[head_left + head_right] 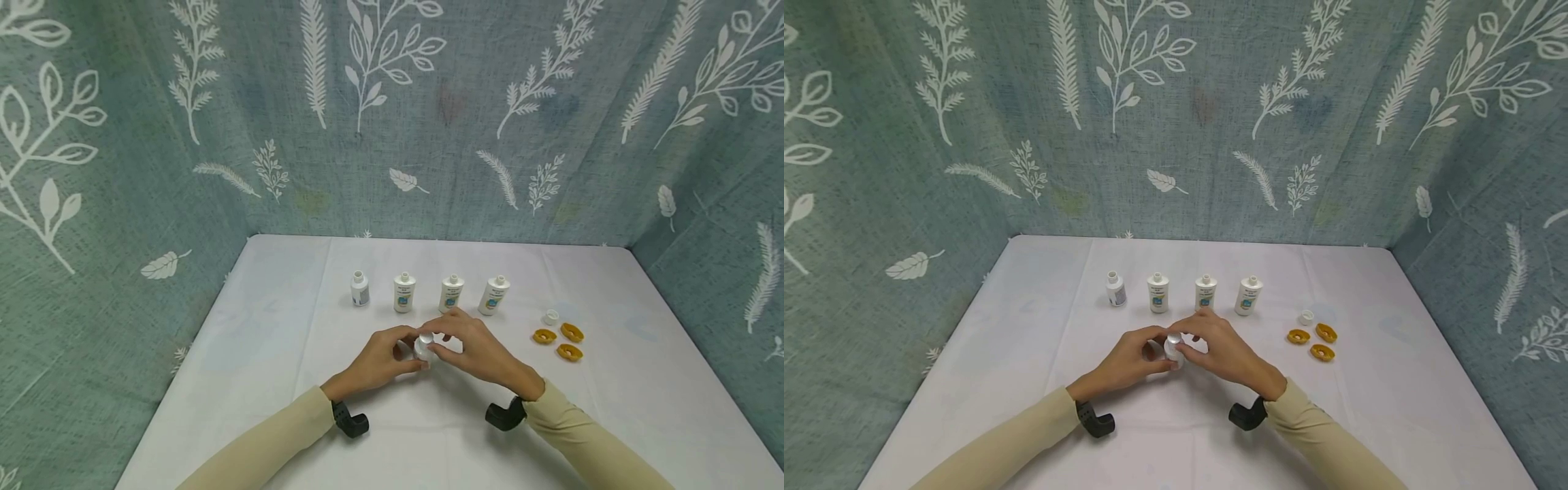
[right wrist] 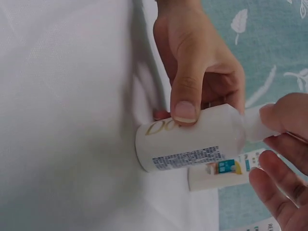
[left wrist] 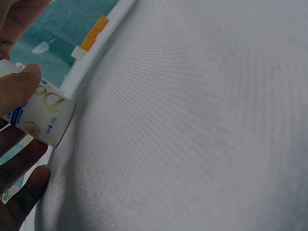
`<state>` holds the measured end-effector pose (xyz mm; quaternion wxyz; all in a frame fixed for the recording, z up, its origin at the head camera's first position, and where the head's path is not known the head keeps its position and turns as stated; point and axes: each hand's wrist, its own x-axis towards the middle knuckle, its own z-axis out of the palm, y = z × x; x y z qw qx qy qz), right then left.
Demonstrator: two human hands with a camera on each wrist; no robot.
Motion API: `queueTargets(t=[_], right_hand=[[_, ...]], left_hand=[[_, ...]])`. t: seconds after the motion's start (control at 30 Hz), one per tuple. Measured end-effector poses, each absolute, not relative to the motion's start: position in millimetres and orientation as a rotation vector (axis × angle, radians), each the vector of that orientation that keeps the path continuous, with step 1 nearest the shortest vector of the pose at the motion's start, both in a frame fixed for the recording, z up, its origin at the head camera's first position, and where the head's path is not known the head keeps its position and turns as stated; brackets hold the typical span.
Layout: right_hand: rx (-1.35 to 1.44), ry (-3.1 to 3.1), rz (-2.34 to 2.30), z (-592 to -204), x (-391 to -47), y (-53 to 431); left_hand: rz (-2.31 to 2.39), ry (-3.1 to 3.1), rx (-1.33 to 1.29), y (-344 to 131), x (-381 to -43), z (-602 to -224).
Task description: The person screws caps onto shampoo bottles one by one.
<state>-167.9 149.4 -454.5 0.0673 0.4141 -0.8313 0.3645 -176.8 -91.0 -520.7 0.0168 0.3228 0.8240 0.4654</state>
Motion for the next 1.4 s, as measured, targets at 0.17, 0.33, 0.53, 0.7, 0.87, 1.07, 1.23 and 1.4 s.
queueTargets(t=[0.17,0.33,0.53,0.7,0.87,1.07,1.23,1.4], right_hand=[[1.236,-2.472,1.072,-456.6,-168.7,147.9],[1.173,-2.484,1.078,-460.1,-167.0,145.1],[1.15,-2.482,1.103,-460.8,-165.3,144.9],[1.216,-2.478,1.085,-459.1,-166.4,148.5],[1.256,-2.482,1.074,-459.2,-168.7,150.1],[1.168,-2.505,1.093,-458.5,-167.2,148.2],[1.119,-2.527,1.126,-460.5,-164.6,148.6],[1.185,-2.509,1.111,-460.6,-165.3,149.5]], left_hand=[[1.453,2.559,1.0,-90.1,-176.3,-519.8],[1.446,2.562,0.998,-90.5,-176.4,-520.4],[1.438,2.561,1.009,-90.8,-176.3,-520.5],[1.439,2.557,1.008,-91.0,-176.5,-519.7],[1.456,2.554,0.998,-91.1,-178.1,-519.9],[1.465,2.545,1.01,-90.9,-177.5,-519.4],[1.451,2.537,1.0,-91.2,-176.5,-521.1],[1.429,2.556,1.003,-91.7,-177.0,-520.8]])
